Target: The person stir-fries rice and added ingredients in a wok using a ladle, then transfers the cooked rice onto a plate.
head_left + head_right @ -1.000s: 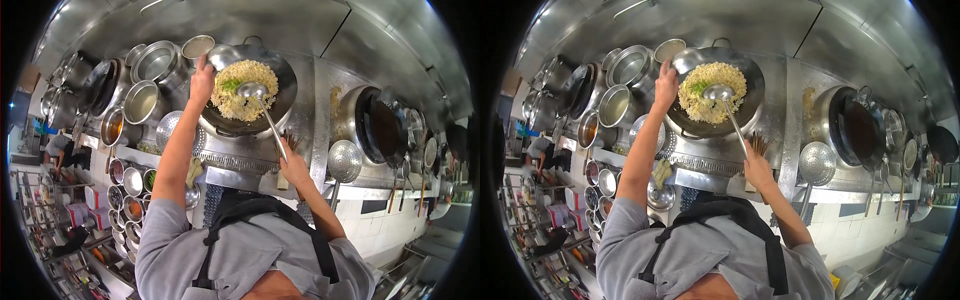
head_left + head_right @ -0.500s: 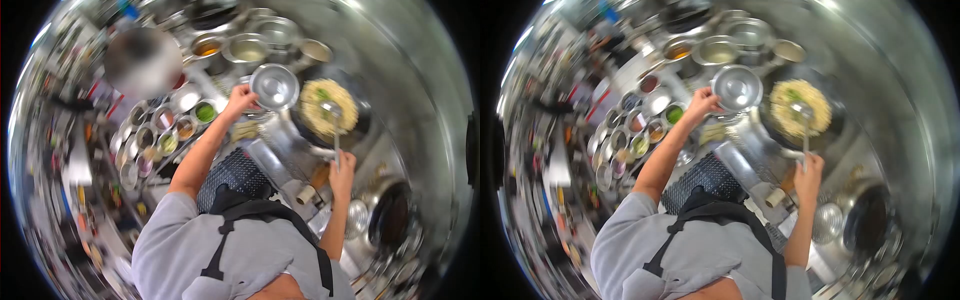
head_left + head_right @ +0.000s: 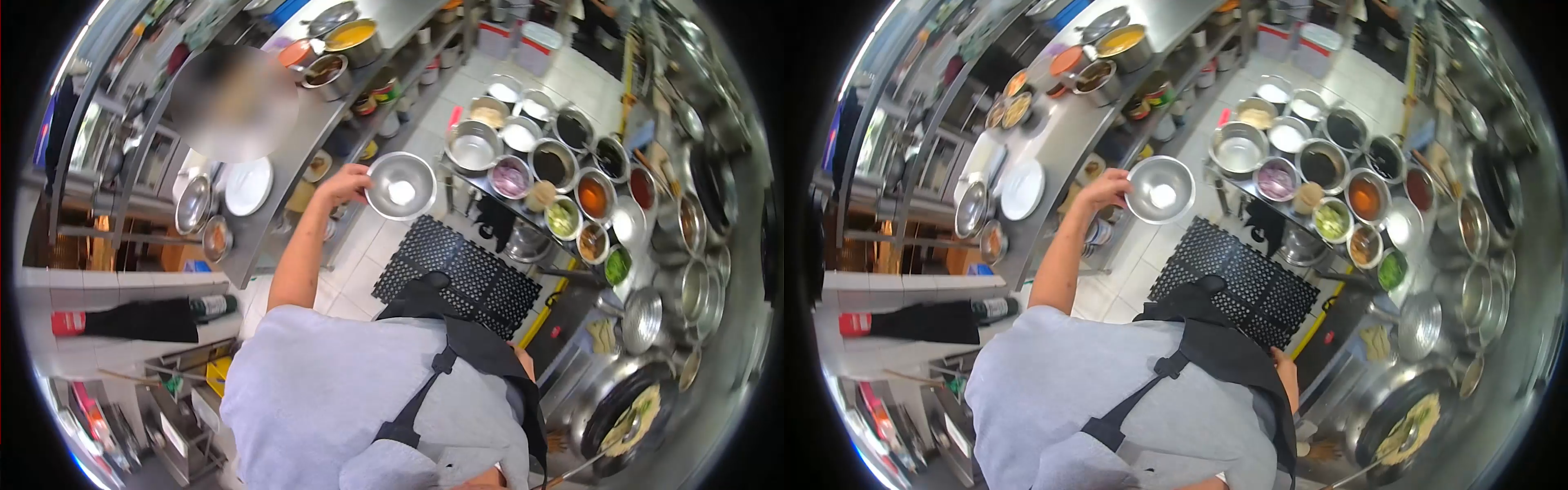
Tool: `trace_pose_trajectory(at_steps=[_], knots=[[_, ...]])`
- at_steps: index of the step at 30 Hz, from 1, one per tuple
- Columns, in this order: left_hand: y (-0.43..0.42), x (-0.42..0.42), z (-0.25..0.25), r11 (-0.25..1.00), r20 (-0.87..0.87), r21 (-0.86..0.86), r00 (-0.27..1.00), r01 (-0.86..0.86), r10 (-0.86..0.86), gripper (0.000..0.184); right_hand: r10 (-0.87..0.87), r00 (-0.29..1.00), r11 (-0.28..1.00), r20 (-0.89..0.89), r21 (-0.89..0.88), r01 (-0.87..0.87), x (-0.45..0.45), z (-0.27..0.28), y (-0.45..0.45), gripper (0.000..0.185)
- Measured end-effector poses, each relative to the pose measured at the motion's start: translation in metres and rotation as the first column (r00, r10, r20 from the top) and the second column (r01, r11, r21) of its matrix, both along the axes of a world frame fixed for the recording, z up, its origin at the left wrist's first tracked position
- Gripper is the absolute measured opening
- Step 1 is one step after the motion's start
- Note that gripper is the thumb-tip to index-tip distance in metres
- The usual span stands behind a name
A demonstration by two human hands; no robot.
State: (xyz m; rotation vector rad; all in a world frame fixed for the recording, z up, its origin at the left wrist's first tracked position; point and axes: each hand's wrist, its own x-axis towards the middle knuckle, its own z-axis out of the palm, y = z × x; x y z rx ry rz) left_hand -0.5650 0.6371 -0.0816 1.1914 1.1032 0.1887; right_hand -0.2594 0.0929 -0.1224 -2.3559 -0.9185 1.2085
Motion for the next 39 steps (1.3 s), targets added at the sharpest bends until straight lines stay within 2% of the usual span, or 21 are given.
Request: trace_pose_trajectory(at_steps=[4, 7, 10, 11, 14, 15, 17, 19, 22, 24, 25, 27, 28, 30, 31, 32, 33, 34, 36, 37, 39], knots=[[0.058, -0.107, -0.008, 0.916, 0.119, -0.060, 0.908, -0.397, 0.402, 0.017, 0.152, 0.982, 0.978, 0.111, 0.127, -0.166, 0.011, 0.011, 0.095, 0.040], [0.097, -0.151, -0.039, 0.806, 0.236, -0.069, 0.776, -0.587, 0.585, 0.018, 0.130, 0.970, 0.967, 0.206, 0.190, -0.170, 0.019, 0.032, 0.145, 0.038], [0.124, -0.154, -0.066, 0.538, 0.408, -0.349, 0.393, -0.767, 0.824, 0.019, 0.028, 0.981, 0.977, 0.189, 0.201, -0.066, 0.022, 0.028, 0.155, 0.035], [0.132, -0.155, -0.076, 0.568, 0.462, -0.415, 0.373, -0.711, 0.805, 0.016, 0.017, 0.982, 0.982, 0.190, 0.184, -0.053, 0.022, 0.025, 0.150, 0.035], [0.120, -0.092, -0.079, 0.718, 0.361, -0.146, 0.639, -0.681, 0.679, 0.011, -0.020, 0.984, 0.995, 0.175, 0.097, 0.003, 0.008, 0.003, 0.122, 0.036], [0.110, -0.058, -0.083, 0.803, 0.237, 0.025, 0.784, -0.595, 0.573, 0.008, -0.020, 0.986, 0.999, 0.168, 0.051, 0.011, 0.001, -0.007, 0.106, 0.037], [0.080, 0.015, -0.106, 0.917, 0.263, 0.273, 0.940, -0.290, 0.219, 0.009, -0.077, 0.994, 0.995, 0.077, -0.056, 0.081, -0.015, -0.019, 0.083, 0.038], [0.043, 0.089, -0.108, 0.834, 0.152, 0.551, 0.986, -0.024, -0.072, 0.011, -0.170, 0.985, 0.975, 0.022, -0.141, 0.171, -0.031, -0.037, 0.053, 0.039], [-0.015, 0.190, -0.082, 0.493, -0.018, 0.859, 0.971, 0.137, -0.239, 0.025, -0.296, 0.955, 0.923, -0.032, -0.266, 0.277, -0.060, -0.055, 0.008, 0.039], [-0.046, 0.245, -0.069, 0.313, -0.082, 0.933, 0.953, 0.176, -0.292, 0.036, -0.365, 0.930, 0.884, -0.035, -0.326, 0.334, -0.078, -0.055, -0.017, 0.040], [-0.064, 0.267, -0.057, 0.268, -0.213, 0.915, 0.925, 0.302, -0.315, 0.049, -0.428, 0.902, 0.871, -0.055, -0.289, 0.396, -0.088, -0.074, -0.041, 0.040], [-0.090, 0.306, -0.058, 0.167, -0.248, 0.937, 0.919, 0.308, -0.306, 0.056, -0.547, 0.831, 0.827, -0.101, -0.218, 0.518, -0.113, -0.127, -0.095, 0.039], [-0.106, 0.327, -0.063, 0.115, -0.260, 0.945, 0.916, 0.307, -0.306, 0.060, -0.578, 0.808, 0.803, -0.116, -0.261, 0.537, -0.117, -0.115, -0.095, 0.039], [-0.119, 0.357, -0.092, 0.102, -0.261, 0.950, 0.929, 0.296, -0.261, 0.068, -0.658, 0.740, 0.732, -0.137, -0.349, 0.585, -0.121, -0.084, -0.106, 0.039], [-0.127, 0.365, -0.088, 0.140, -0.241, 0.947, 0.926, 0.290, -0.291, 0.066, -0.626, 0.780, 0.756, 0.003, -0.241, 0.608, -0.133, -0.097, -0.123, 0.040], [-0.122, 0.379, -0.119, 0.119, -0.173, 0.969, 0.936, 0.218, -0.306, 0.065, -0.640, 0.768, 0.749, 0.035, -0.197, 0.633, -0.139, -0.104, -0.137, 0.041], [-0.133, 0.379, -0.106, 0.177, -0.176, 0.957, 0.943, 0.232, -0.282, 0.065, -0.655, 0.753, 0.738, 0.065, -0.160, 0.656, -0.144, -0.110, -0.150, 0.042], [-0.138, 0.382, -0.116, 0.137, -0.099, 0.982, 0.971, 0.131, -0.218, 0.059, -0.668, 0.738, 0.727, 0.091, -0.130, 0.674, -0.154, -0.112, -0.164, 0.043], [-0.134, 0.384, -0.108, 0.060, -0.145, 0.984, 0.953, 0.166, -0.266, 0.064, -0.750, 0.660, 0.649, 0.042, -0.139, 0.748, -0.165, -0.105, -0.183, 0.042], [-0.144, 0.385, -0.075, 0.187, -0.286, 0.929, 0.940, 0.320, -0.187, 0.071, -0.777, 0.629, 0.621, 0.025, -0.133, 0.773, -0.163, -0.103, -0.196, 0.041], [-0.137, 0.383, -0.052, 0.272, 0.016, 0.959, 0.942, 0.080, -0.334, 0.064, -0.799, 0.600, 0.590, 0.043, -0.132, 0.796, -0.167, -0.102, -0.219, 0.042]])
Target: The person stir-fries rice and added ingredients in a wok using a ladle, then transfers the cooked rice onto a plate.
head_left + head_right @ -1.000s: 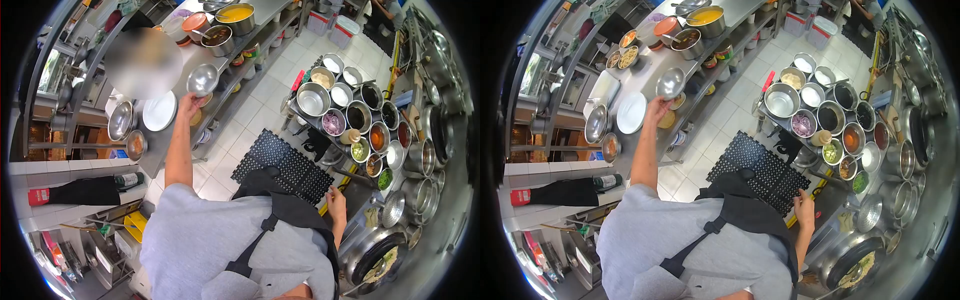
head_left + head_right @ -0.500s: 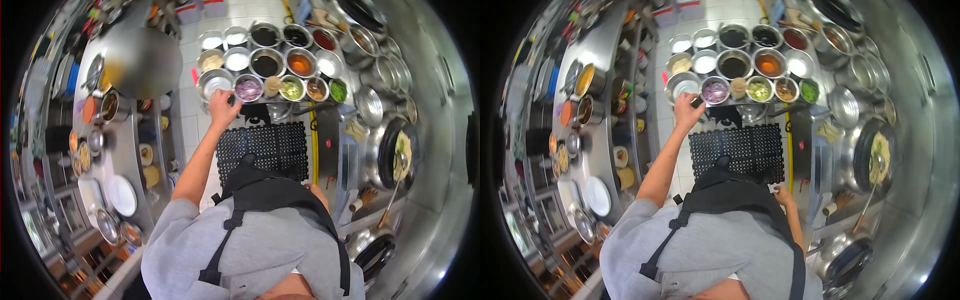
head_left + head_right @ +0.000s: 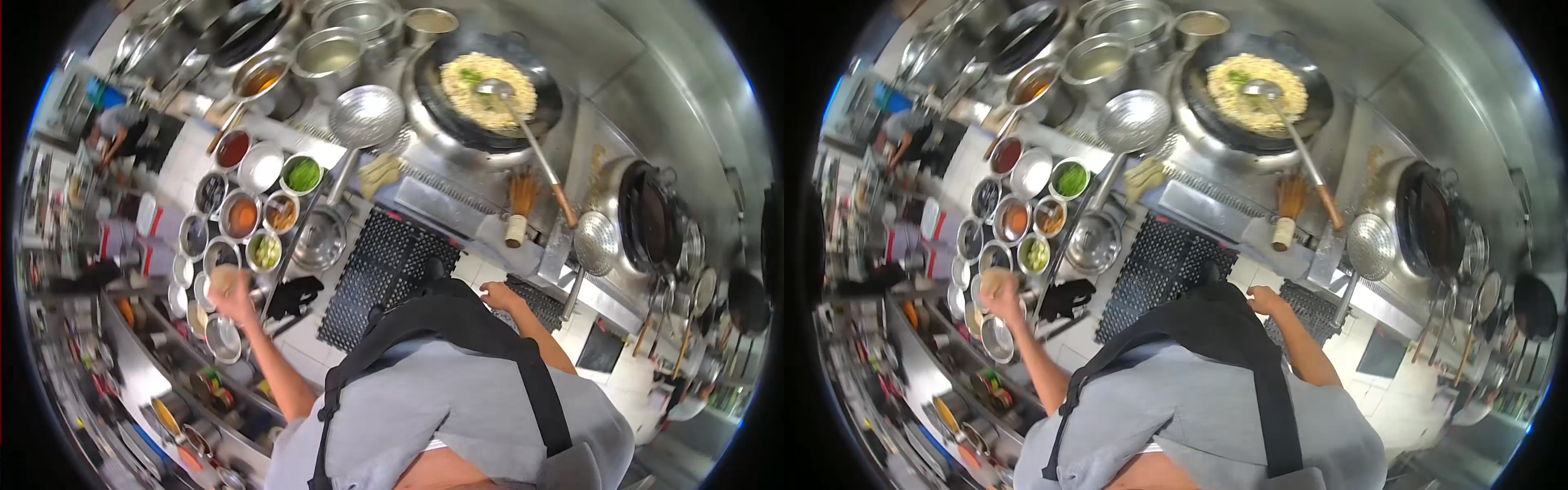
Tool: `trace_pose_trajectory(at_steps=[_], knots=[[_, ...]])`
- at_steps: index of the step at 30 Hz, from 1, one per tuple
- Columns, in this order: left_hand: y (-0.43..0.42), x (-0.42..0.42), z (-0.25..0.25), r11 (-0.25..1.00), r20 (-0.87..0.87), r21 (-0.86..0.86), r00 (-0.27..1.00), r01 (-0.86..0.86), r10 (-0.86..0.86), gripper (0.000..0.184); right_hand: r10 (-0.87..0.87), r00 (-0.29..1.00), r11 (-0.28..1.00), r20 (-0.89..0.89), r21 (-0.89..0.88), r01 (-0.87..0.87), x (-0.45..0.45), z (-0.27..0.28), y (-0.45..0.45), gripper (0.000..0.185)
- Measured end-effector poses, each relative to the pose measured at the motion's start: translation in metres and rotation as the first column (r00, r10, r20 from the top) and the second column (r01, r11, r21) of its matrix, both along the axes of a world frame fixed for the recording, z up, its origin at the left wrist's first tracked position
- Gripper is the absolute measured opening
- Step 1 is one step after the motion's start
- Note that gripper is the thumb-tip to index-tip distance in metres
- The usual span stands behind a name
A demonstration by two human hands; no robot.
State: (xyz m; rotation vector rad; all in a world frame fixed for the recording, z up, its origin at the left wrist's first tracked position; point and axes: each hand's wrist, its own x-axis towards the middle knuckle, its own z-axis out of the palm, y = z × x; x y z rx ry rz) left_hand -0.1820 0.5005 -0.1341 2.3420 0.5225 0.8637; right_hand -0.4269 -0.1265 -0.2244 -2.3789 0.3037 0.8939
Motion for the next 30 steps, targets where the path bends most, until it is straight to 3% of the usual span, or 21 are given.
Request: trace_pose_trajectory(at_steps=[2, 3, 4, 5, 7, 8, 10, 12, 13, 14, 17, 20, 26, 30], knots=[[-0.036, 0.011, 0.083, 0.944, 0.182, -0.284, 0.976, 0.167, -0.118, 0.064, 0.028, 1.000, 1.000, 0.005, -0.003, -0.028, -0.008, -0.019, -0.025, 0.042], [-0.061, 0.013, 0.106, 0.853, 0.287, -0.452, 0.948, 0.260, -0.137, 0.068, 0.056, 0.998, 0.998, -0.027, -0.005, -0.056, -0.010, -0.021, -0.034, 0.042], [-0.069, 0.023, 0.103, 0.887, 0.267, -0.371, 0.946, 0.275, -0.182, 0.071, 0.083, 0.995, 0.997, -0.050, -0.007, -0.083, -0.006, -0.024, -0.041, 0.041], [-0.092, 0.029, 0.109, 0.872, 0.153, -0.415, 0.964, 0.261, -0.216, 0.066, 0.105, 0.992, 0.994, -0.070, -0.008, -0.106, 0.000, -0.027, -0.046, 0.041], [-0.131, 0.056, 0.099, 0.882, 0.142, -0.213, 0.907, 0.420, -0.397, 0.064, 0.050, 0.998, 0.999, -0.038, 0.009, -0.049, 0.006, -0.025, -0.052, 0.041], [-0.155, 0.071, 0.099, 0.828, 0.131, -0.200, 0.851, 0.525, -0.508, 0.063, 0.007, 1.000, 1.000, -0.002, 0.016, -0.007, 0.008, -0.026, -0.055, 0.041], [-0.220, 0.104, 0.125, 0.662, 0.092, -0.344, 0.725, 0.666, -0.682, 0.059, -0.089, 0.994, 0.995, 0.057, 0.049, 0.087, 0.011, -0.020, -0.058, 0.040], [-0.295, 0.142, 0.143, 0.445, 0.201, -0.446, 0.571, 0.777, -0.796, 0.057, -0.116, 0.991, 0.992, 0.067, 0.060, 0.112, 0.005, -0.030, -0.059, 0.041], [-0.327, 0.163, 0.150, 0.454, 0.111, -0.395, 0.532, 0.799, -0.840, 0.055, -0.128, 0.989, 0.990, 0.074, 0.067, 0.123, 0.002, -0.037, -0.056, 0.041], [-0.364, 0.182, 0.158, 0.436, 0.082, -0.229, 0.463, 0.870, -0.882, 0.054, -0.187, 0.980, 0.979, 0.060, 0.089, 0.182, -0.001, -0.027, -0.053, 0.042], [-0.466, 0.232, 0.178, 0.394, -0.243, 0.030, 0.389, 0.919, -0.889, 0.065, -0.323, 0.945, 0.941, 0.054, 0.126, 0.314, -0.015, -0.017, -0.047, 0.042], [-0.555, 0.277, 0.167, 0.204, -0.339, 0.256, 0.286, 0.945, -0.896, 0.061, -0.547, 0.836, 0.836, 0.034, 0.053, 0.546, -0.035, -0.014, -0.034, 0.041], [-0.697, 0.328, 0.143, -0.016, -0.609, 0.263, 0.154, 0.965, -0.778, 0.062, -0.795, 0.604, 0.606, -0.056, -0.034, 0.794, -0.054, 0.009, -0.001, 0.042], [-0.758, 0.344, 0.124, -0.084, -0.704, 0.317, 0.176, 0.945, -0.688, 0.051, -0.868, 0.491, 0.495, -0.079, -0.033, 0.868, -0.056, 0.009, 0.029, 0.041]])
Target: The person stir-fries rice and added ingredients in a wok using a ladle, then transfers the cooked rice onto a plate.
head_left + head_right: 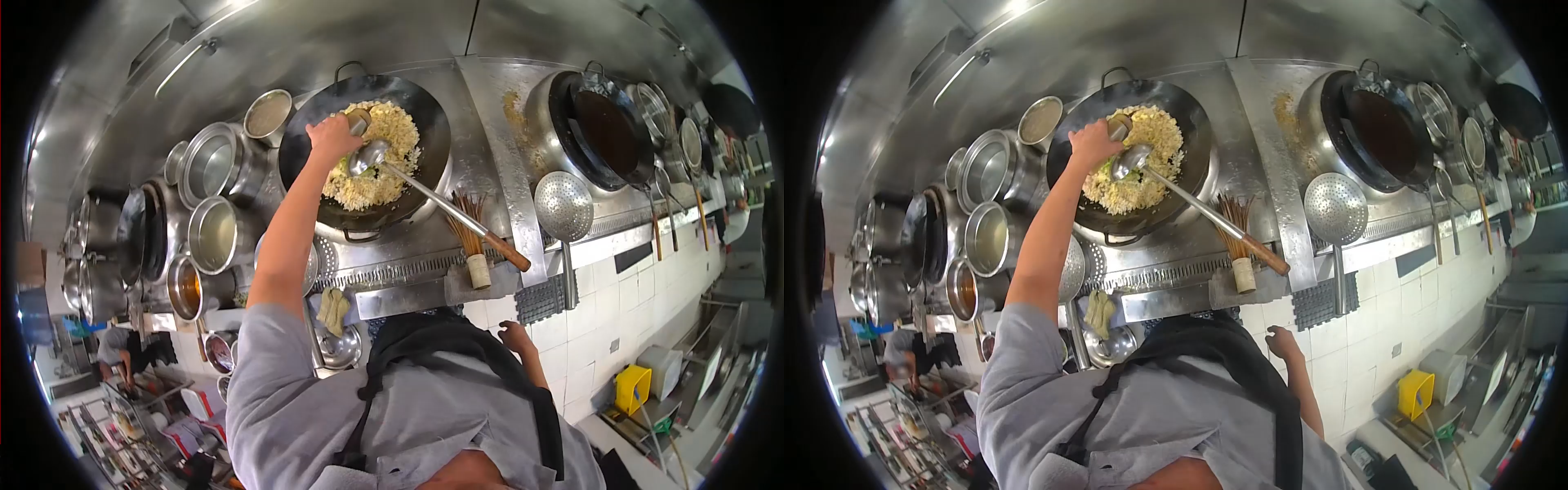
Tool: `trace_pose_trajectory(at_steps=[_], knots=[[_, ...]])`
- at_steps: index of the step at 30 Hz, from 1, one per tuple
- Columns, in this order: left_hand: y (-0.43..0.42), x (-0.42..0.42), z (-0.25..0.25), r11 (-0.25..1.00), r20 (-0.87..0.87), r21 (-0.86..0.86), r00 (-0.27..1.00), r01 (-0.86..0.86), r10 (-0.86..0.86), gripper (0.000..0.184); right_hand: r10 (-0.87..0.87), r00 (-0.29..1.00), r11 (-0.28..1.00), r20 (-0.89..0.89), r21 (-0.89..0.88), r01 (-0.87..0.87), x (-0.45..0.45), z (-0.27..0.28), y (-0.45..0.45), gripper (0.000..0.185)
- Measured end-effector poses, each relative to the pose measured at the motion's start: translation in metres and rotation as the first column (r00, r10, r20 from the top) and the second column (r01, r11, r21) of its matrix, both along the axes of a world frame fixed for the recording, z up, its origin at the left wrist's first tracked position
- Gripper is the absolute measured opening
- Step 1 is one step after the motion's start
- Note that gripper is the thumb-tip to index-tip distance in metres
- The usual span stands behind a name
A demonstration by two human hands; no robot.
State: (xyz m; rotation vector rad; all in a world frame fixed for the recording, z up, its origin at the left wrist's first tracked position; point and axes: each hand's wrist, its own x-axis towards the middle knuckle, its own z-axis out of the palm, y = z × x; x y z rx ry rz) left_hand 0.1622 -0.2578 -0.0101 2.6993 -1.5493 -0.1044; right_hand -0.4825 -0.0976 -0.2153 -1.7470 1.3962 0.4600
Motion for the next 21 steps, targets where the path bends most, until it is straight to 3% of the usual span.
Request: trace_pose_trajectory(at_steps=[6, 12, 15, 18, 21], knots=[[-0.032, 0.028, -0.015, 0.994, 0.016, 0.110, 1.000, -0.001, -0.001, 0.049, -0.152, 0.988, 0.987, 0.015, 0.057, 0.151, 0.006, -0.011, 0.035, 0.042], [-0.012, 0.073, -0.005, 0.981, 0.097, 0.187, 0.994, -0.060, 0.042, 0.049, -0.140, 0.990, 0.983, 0.007, 0.122, 0.138, 0.020, -0.005, 0.026, 0.042], [0.023, 0.098, 0.001, 0.977, 0.138, 0.193, 0.988, -0.096, 0.070, 0.046, -0.017, 1.000, 0.999, 0.019, 0.036, 0.016, 0.019, -0.011, 0.009, 0.042], [0.060, 0.111, 0.013, 0.962, 0.120, 0.244, 0.988, -0.126, 0.099, 0.044, 0.114, 0.993, 0.993, 0.032, 0.033, -0.115, 0.032, 0.026, -0.015, 0.040], [0.096, 0.103, 0.015, 0.977, 0.156, 0.176, 0.983, -0.120, 0.093, 0.042, 0.287, 0.956, 0.955, 0.055, 0.056, -0.290, 0.053, 0.070, -0.038, 0.039]])
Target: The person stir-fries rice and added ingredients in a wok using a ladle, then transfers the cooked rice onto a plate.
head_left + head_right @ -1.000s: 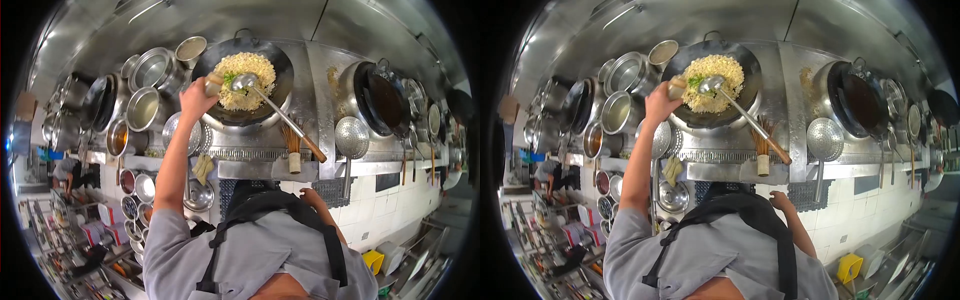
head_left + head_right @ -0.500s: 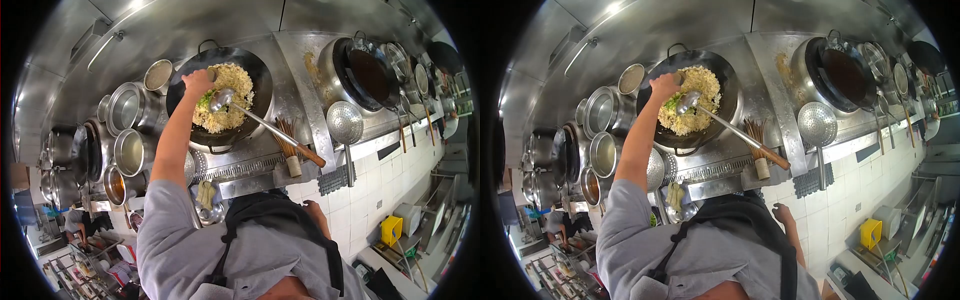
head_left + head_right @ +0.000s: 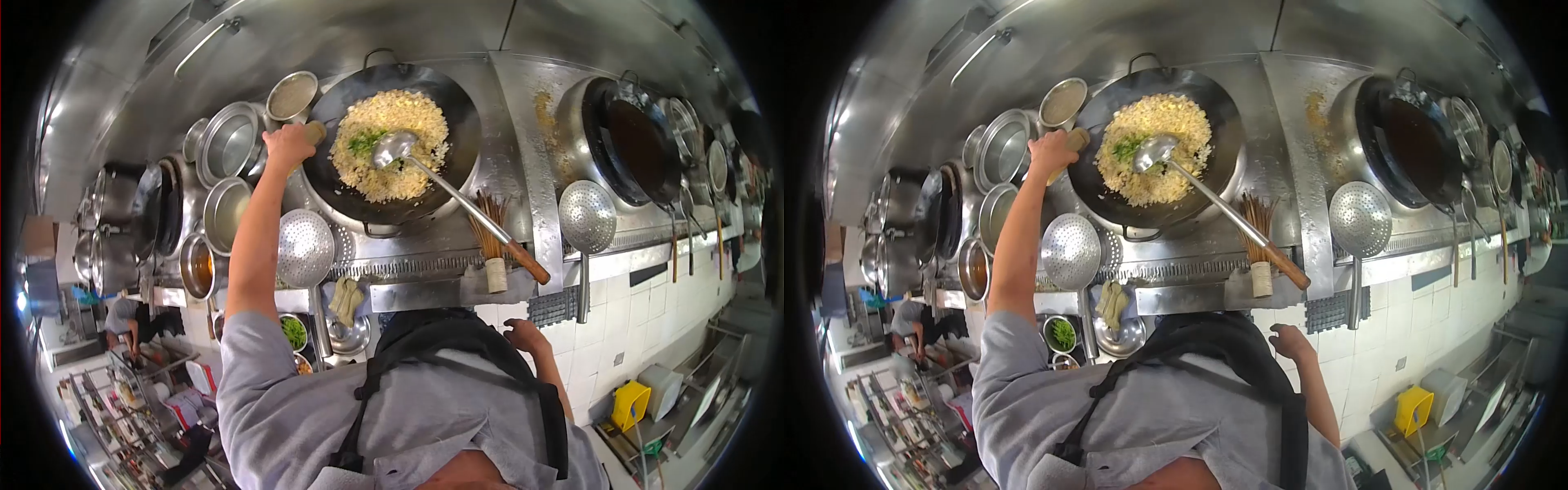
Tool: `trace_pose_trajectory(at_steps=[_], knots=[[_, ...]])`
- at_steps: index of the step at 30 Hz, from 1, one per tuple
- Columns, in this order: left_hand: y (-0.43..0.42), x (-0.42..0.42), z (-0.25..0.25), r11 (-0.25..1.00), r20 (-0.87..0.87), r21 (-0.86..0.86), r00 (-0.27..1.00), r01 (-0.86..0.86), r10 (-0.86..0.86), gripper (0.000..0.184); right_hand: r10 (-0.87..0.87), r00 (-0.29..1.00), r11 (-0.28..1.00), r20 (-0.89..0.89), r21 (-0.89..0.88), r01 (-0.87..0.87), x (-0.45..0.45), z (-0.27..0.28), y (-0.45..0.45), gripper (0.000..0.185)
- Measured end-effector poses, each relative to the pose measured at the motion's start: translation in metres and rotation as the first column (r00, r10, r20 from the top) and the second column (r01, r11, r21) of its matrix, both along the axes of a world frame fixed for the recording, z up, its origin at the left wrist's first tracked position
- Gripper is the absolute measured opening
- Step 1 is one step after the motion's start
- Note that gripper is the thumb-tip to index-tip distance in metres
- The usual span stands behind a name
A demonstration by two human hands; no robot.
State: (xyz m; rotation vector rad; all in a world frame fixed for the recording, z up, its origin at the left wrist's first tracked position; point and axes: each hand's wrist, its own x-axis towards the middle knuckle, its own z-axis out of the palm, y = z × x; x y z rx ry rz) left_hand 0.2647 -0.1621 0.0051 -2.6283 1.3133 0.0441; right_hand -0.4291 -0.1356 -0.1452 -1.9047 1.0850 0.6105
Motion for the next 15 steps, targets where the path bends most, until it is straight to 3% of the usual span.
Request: trace_pose_trajectory(at_steps=[1, 3, 4, 5, 7, 8, 10, 11, 12, 14, 15], knots=[[0.008, -0.005, 0.004, 0.999, -0.016, 0.033, 0.999, -0.032, 0.033, 0.047, 0.054, 0.998, 0.998, 0.021, 0.024, -0.055, 0.014, 0.021, -0.009, 0.040], [0.035, -0.015, 0.004, 0.992, -0.029, -0.094, 0.997, -0.079, 0.077, 0.055, 0.155, 0.979, 0.986, 0.135, 0.043, -0.162, 0.055, 0.089, -0.028, 0.033], [0.051, -0.023, 0.005, 0.981, -0.036, -0.159, 0.994, -0.108, 0.103, 0.059, 0.084, 0.959, 0.994, 0.269, 0.048, -0.100, 0.072, 0.113, -0.037, 0.030], [0.068, -0.035, 0.011, 0.953, -0.172, -0.226, 0.971, -0.201, 0.164, 0.070, 0.012, 0.917, 0.997, 0.398, 0.066, -0.042, 0.089, 0.134, -0.046, 0.027], [0.120, -0.047, -0.006, 0.816, -0.486, -0.490, 0.873, -0.305, 0.035, 0.070, 0.119, 0.778, 0.934, 0.617, -0.336, 0.124, 0.131, 0.178, -0.060, 0.026], [0.148, -0.059, -0.012, 0.709, -0.597, -0.594, 0.799, -0.380, -0.072, 0.071, 0.223, 0.761, 0.863, 0.609, -0.487, 0.137, 0.149, 0.178, -0.071, 0.032], [0.200, -0.109, 0.005, 0.563, -0.798, -0.566, 0.573, -0.603, -0.189, 0.069, 0.400, 0.751, 0.701, 0.525, -0.703, 0.118, 0.185, 0.167, -0.098, 0.042], [0.230, -0.136, 0.005, 0.486, -0.787, -0.598, 0.581, -0.637, -0.207, 0.067, 0.466, 0.758, 0.627, 0.455, -0.775, 0.079, 0.201, 0.151, -0.109, 0.047], [0.260, -0.162, 0.006, 0.406, -0.771, -0.630, 0.594, -0.662, -0.229, 0.065, 0.435, 0.777, 0.705, 0.455, -0.709, 0.020, 0.214, 0.134, -0.120, 0.050], [0.328, -0.218, 0.006, 0.385, -0.812, -0.566, 0.573, -0.729, -0.109, 0.062, 0.365, 0.826, 0.832, 0.429, -0.549, -0.082, 0.230, 0.105, -0.142, 0.055], [0.360, -0.248, 0.001, 0.331, -0.811, -0.564, 0.584, -0.757, -0.045, 0.061, 0.390, 0.764, 0.850, 0.515, -0.519, -0.084, 0.235, 0.104, -0.153, 0.057]])
